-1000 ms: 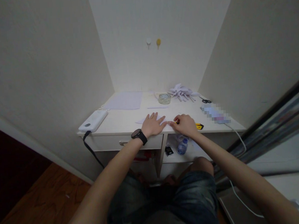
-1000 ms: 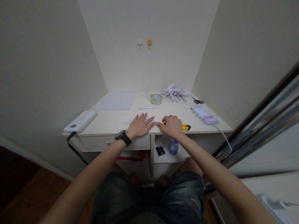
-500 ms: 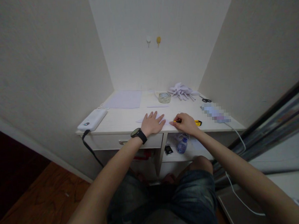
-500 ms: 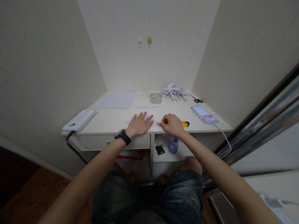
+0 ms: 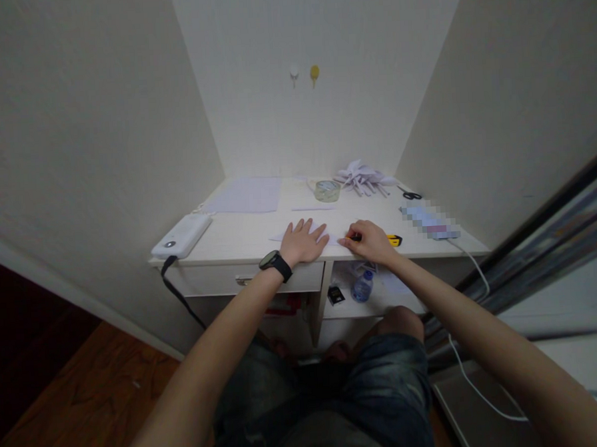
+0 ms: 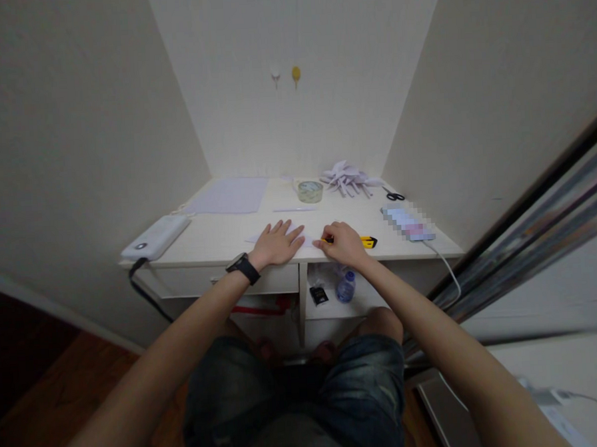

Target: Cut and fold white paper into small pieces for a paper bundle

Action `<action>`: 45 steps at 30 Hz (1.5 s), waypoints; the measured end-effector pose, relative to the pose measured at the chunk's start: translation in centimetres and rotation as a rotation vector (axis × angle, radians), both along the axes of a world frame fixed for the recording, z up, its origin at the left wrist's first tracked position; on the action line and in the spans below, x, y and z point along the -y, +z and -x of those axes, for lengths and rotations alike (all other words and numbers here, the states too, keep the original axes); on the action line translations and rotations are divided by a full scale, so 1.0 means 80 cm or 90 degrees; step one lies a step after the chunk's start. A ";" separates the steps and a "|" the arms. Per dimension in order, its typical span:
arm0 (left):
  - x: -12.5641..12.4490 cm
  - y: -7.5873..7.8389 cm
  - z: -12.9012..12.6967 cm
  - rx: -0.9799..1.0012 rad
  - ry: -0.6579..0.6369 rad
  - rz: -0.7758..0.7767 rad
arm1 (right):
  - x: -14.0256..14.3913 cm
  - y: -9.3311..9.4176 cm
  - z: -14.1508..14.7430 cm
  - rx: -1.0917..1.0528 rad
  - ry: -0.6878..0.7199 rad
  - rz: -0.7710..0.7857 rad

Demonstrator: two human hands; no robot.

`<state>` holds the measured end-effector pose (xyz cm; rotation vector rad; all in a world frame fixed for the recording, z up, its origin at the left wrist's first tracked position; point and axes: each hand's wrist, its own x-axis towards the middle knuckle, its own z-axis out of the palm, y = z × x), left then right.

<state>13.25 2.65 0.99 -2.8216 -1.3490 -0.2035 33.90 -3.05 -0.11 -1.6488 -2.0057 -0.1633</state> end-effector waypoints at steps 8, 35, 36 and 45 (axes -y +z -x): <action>-0.003 -0.002 -0.001 -0.019 0.007 0.007 | -0.003 -0.001 -0.003 -0.008 0.019 -0.001; 0.000 -0.001 -0.001 -0.018 0.007 -0.003 | -0.007 -0.006 -0.025 -0.042 0.107 -0.014; 0.000 -0.001 -0.001 -0.017 0.006 -0.003 | -0.007 -0.006 -0.028 -0.046 0.117 -0.010; -0.004 -0.001 0.000 -0.018 0.004 0.009 | 0.011 -0.007 -0.071 -0.079 0.119 0.033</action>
